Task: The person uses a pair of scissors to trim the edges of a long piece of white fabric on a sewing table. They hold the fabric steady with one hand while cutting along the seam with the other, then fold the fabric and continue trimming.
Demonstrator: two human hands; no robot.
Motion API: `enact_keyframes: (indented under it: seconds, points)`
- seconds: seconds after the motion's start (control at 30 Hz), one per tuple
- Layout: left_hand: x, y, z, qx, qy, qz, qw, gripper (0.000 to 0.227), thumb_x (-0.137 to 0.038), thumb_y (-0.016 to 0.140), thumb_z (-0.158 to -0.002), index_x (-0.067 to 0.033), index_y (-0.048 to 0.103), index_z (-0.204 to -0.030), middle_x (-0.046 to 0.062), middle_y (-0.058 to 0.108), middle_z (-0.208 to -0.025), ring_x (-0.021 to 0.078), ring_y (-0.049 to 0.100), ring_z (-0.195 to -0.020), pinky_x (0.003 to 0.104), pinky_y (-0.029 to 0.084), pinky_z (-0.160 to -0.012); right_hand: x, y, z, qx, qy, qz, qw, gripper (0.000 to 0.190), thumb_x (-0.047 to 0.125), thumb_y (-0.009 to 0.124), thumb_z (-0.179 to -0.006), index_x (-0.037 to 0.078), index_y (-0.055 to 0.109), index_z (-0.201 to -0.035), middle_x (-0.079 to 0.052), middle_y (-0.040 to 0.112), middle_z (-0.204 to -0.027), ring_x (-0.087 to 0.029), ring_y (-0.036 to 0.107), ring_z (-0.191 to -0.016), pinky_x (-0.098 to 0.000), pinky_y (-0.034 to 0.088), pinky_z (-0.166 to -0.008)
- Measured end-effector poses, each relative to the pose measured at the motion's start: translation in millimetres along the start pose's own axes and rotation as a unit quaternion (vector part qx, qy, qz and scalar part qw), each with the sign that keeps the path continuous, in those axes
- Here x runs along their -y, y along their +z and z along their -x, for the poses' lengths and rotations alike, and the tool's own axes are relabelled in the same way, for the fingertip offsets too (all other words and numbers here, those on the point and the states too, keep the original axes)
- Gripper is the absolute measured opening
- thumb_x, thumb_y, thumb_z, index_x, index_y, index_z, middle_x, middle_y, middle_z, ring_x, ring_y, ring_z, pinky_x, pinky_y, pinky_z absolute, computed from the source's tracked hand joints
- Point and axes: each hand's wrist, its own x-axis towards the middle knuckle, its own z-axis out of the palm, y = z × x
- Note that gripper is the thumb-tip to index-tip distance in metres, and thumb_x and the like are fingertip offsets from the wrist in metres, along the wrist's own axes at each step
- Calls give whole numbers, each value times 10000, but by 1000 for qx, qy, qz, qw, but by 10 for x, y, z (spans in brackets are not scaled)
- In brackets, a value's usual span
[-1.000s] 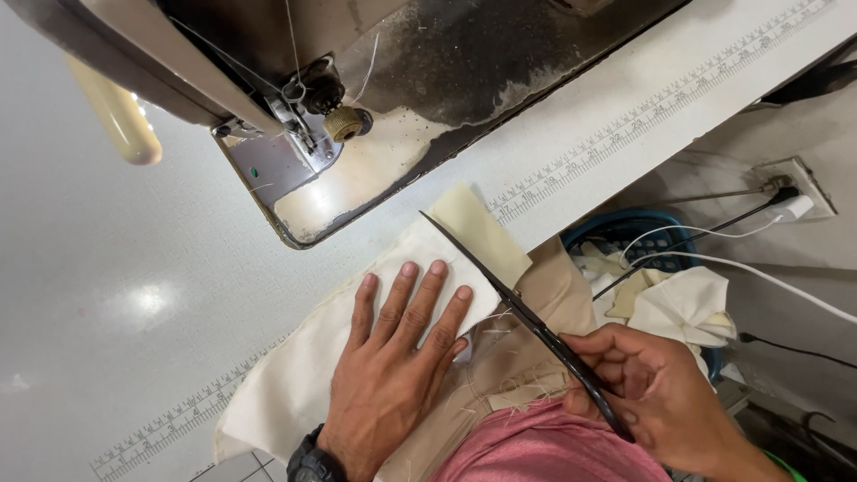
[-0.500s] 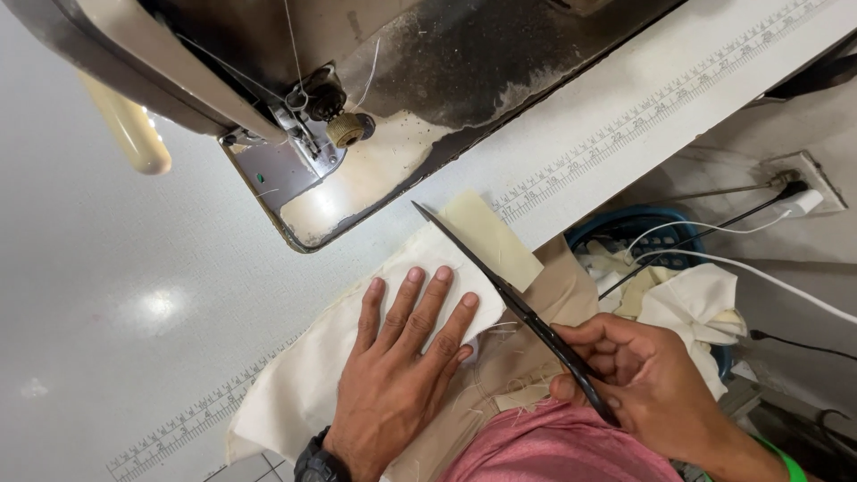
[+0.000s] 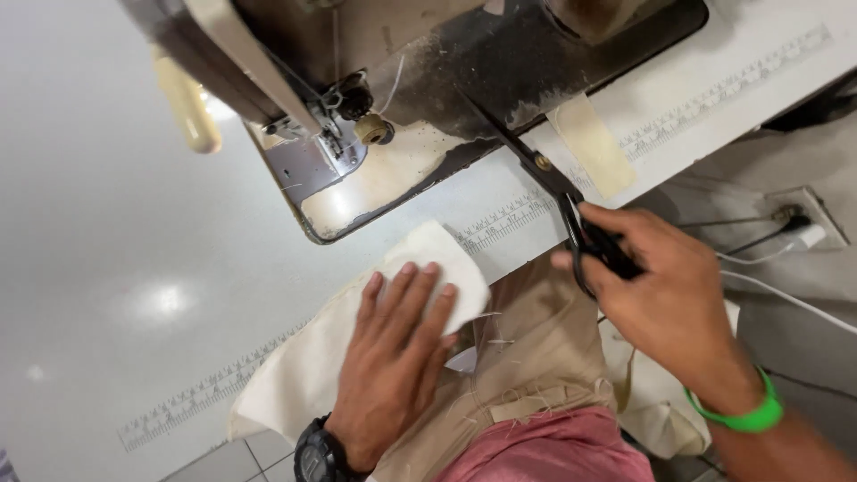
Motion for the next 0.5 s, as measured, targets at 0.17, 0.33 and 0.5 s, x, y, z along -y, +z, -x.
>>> enact_keyframes:
  seconds: [0.17, 0.33, 0.5]
  points:
    - [-57, -550, 372, -286, -208, -137, 925, 136, -102, 590, -1169, -3, 678, -1140, 195, 690, -1078, 393, 649, -907, 470, 531, -758, -352, 333, -814, -118, -453, 111, 877, 297, -68, 913, -967, -125, 821, -1243, -256, 810, -1183, -388, 760, -1100, -487, 635, -949]
    - [-187, -1352, 366, -374, -360, -175, 837, 543, -100, 588, -1347, 42, 435, -846, 157, 378, -715, 267, 307, -683, 485, 278, -692, -607, 309, -1188, -119, -507, 151, 840, 354, -86, 878, -939, -37, 856, -1289, -243, 714, -1256, -434, 657, -1160, -539, 497, -1040]
    - [-367, -1935, 290, -461, -251, -162, 836, 452, -8, 544, -1402, 97, 458, -972, 154, 457, -797, 249, 385, -740, 479, 254, -724, 85, 220, -447, -47, -536, 130, 833, 340, -23, 841, -1085, -132, 818, -1406, -300, 663, -1329, -457, 618, -1248, -572, 443, -1158]
